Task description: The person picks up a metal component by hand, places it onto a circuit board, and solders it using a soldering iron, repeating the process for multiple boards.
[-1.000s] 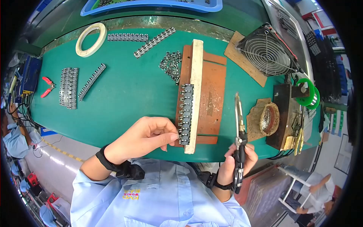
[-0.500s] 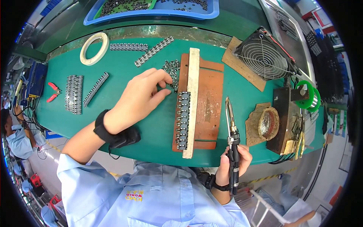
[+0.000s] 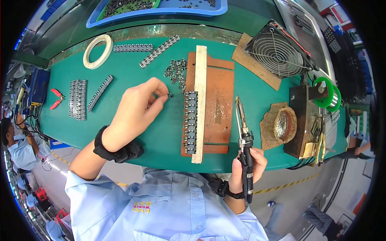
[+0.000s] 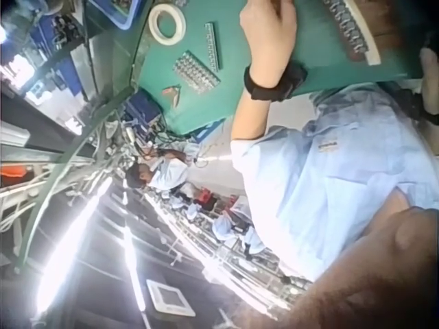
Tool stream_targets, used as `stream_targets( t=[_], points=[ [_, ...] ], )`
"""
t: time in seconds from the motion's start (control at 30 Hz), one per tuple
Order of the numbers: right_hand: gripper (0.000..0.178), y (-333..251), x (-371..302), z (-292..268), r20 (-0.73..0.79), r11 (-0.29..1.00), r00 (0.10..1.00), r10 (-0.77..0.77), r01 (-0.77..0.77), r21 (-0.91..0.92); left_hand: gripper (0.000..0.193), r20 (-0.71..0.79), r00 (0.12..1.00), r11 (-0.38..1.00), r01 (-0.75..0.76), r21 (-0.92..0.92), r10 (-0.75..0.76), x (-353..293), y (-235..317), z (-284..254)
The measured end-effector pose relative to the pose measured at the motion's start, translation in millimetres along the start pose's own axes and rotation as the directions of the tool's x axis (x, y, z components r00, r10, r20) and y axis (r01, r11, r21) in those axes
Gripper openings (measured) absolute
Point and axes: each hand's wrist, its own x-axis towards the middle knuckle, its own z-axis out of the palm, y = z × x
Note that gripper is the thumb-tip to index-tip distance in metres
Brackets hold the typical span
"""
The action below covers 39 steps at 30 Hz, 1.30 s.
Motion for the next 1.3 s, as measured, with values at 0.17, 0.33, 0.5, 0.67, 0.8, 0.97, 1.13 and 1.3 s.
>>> stream_targets(
  t=[0.17, 0.33, 0.5, 0.67, 0.8, 0.97, 1.13, 1.3],
  points=[
    [0.041, -1, 0, 0, 0.007, 1.000, 1.000, 0.006, -0.006, -0.006, 0.007, 0.058, 0.998, 0.997, -0.020, -0.074, 0.024, -12, 0, -2],
    [0.041, -2, 2, -1, 0.001, 1.000, 1.000, -0.026, 0.026, -0.012, 0.007, 0.163, 0.978, 0.943, 0.170, -0.285, -0.128, -41, 15, 1],
    [0.041, -2, 3, -1, 0.032, 1.000, 0.999, -0.019, 0.019, 0.011, 0.009, 0.205, 0.961, 0.831, 0.266, -0.489, -0.187, -71, 10, 7],
    [0.041, -4, 0, 0, 0.020, 1.000, 1.000, 0.013, -0.013, -0.008, 0.009, 0.315, 0.899, 0.553, 0.436, -0.710, -0.304, -80, 19, 13],
    [0.040, -3, 1, 0, 0.019, 1.000, 1.000, 0.004, -0.003, -0.026, 0.011, 0.345, 0.901, 0.446, 0.430, -0.785, -0.263, -82, 14, 18],
    [0.040, -5, 0, 3, 0.011, 0.999, 1.000, 0.011, -0.011, -0.036, 0.012, 0.405, 0.891, 0.377, 0.454, -0.807, -0.205, -84, 5, 21],
    [0.039, -4, 1, 3, 0.013, 0.999, 1.000, 0.002, -0.002, -0.050, 0.011, 0.400, 0.887, 0.385, 0.461, -0.799, -0.232, -83, 6, 24],
    [0.039, -5, 0, 3, 0.009, 0.999, 1.000, 0.011, -0.011, -0.054, 0.011, 0.448, 0.866, 0.420, 0.499, -0.758, -0.220, -79, 6, 24]
  ],
)
